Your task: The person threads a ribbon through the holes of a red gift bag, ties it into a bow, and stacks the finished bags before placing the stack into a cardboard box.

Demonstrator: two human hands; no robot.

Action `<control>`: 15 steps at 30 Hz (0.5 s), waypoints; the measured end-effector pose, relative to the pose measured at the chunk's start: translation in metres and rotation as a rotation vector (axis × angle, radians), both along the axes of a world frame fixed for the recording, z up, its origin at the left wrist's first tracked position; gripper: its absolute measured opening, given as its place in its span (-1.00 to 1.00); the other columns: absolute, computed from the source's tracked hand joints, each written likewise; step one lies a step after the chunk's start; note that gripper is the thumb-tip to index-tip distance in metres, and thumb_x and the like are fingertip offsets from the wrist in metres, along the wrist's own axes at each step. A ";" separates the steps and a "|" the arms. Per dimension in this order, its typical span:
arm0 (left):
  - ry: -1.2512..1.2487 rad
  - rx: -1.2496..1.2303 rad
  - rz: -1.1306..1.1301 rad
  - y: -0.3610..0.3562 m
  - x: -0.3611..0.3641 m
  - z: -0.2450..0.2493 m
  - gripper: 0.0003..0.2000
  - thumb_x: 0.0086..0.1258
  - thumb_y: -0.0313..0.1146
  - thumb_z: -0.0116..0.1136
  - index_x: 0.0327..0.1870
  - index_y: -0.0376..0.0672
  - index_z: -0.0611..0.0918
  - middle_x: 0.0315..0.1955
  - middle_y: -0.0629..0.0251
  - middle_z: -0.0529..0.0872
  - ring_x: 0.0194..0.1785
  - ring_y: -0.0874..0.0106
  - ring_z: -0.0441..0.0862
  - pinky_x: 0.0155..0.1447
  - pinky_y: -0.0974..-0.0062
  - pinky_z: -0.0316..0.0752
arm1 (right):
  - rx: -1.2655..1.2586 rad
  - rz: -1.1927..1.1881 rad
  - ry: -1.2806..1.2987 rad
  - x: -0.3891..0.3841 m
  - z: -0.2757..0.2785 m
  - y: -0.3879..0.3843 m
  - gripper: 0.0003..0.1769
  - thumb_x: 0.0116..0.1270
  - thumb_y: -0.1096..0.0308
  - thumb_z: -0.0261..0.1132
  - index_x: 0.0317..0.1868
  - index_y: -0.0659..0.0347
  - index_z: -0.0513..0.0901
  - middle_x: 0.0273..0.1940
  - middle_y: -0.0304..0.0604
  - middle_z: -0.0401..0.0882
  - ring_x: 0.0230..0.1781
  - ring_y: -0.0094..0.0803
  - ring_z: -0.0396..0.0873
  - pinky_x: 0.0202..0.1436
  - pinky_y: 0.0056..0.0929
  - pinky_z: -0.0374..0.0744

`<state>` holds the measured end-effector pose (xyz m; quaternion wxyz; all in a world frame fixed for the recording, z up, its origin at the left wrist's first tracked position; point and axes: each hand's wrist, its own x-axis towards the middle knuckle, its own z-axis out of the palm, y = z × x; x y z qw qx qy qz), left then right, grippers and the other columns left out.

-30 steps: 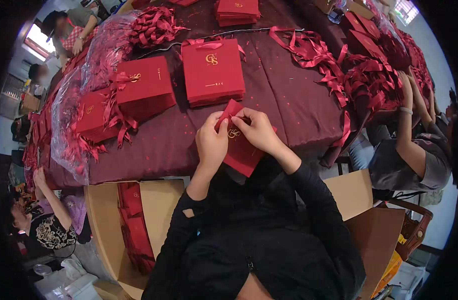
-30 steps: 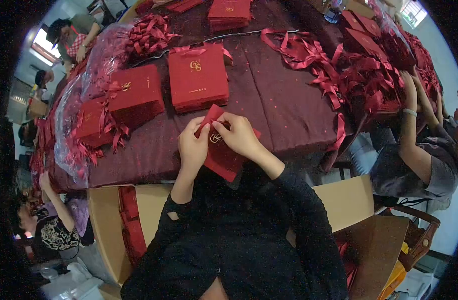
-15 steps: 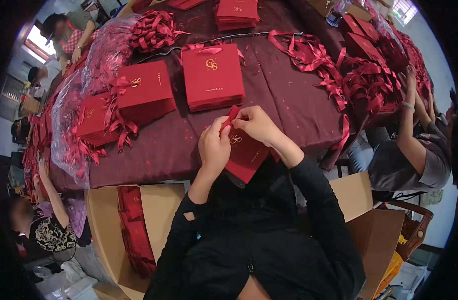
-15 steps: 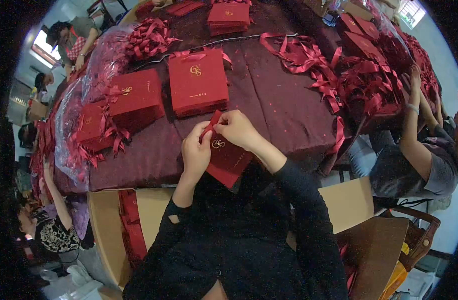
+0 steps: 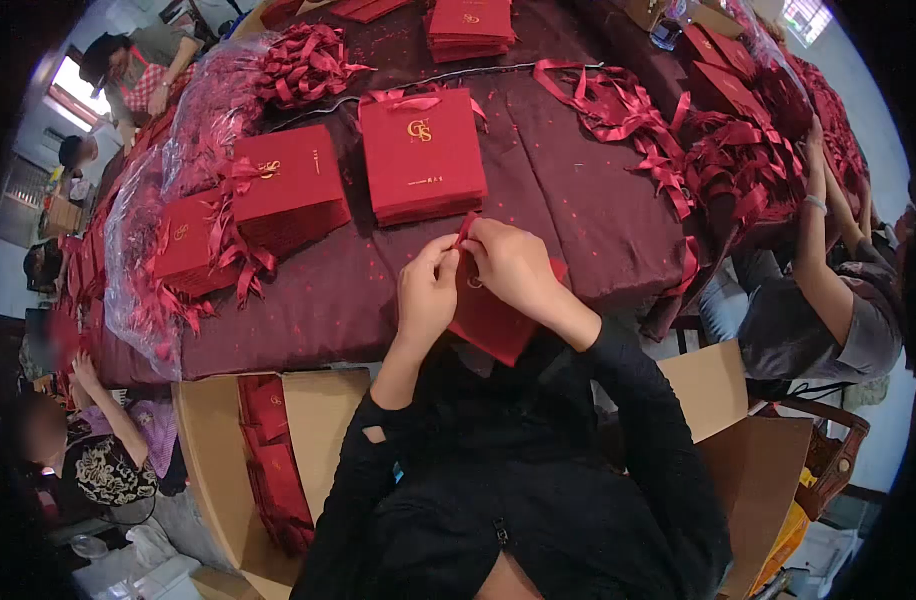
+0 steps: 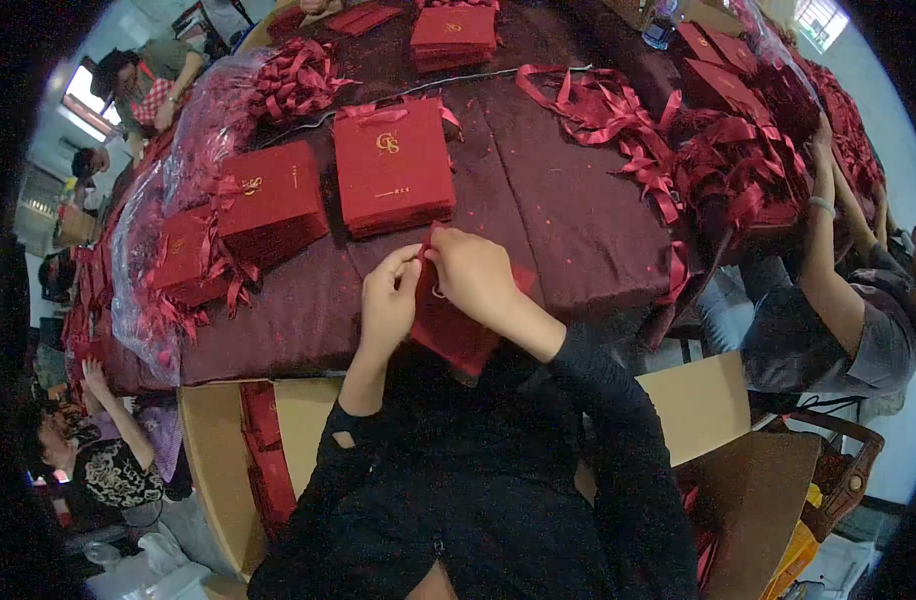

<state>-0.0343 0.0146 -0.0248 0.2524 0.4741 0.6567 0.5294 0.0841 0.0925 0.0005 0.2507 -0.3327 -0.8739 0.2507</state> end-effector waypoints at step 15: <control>0.526 0.015 -0.234 0.008 -0.013 0.022 -0.89 0.22 -0.44 0.05 -0.26 -0.23 0.49 -0.35 0.14 0.51 -0.19 0.09 0.50 -0.22 0.19 0.41 | -0.171 0.140 0.180 0.026 -0.016 0.018 -0.87 0.24 0.33 0.21 -0.29 0.22 0.52 -0.40 -0.01 0.54 -0.37 -0.04 0.52 -0.38 -0.31 0.46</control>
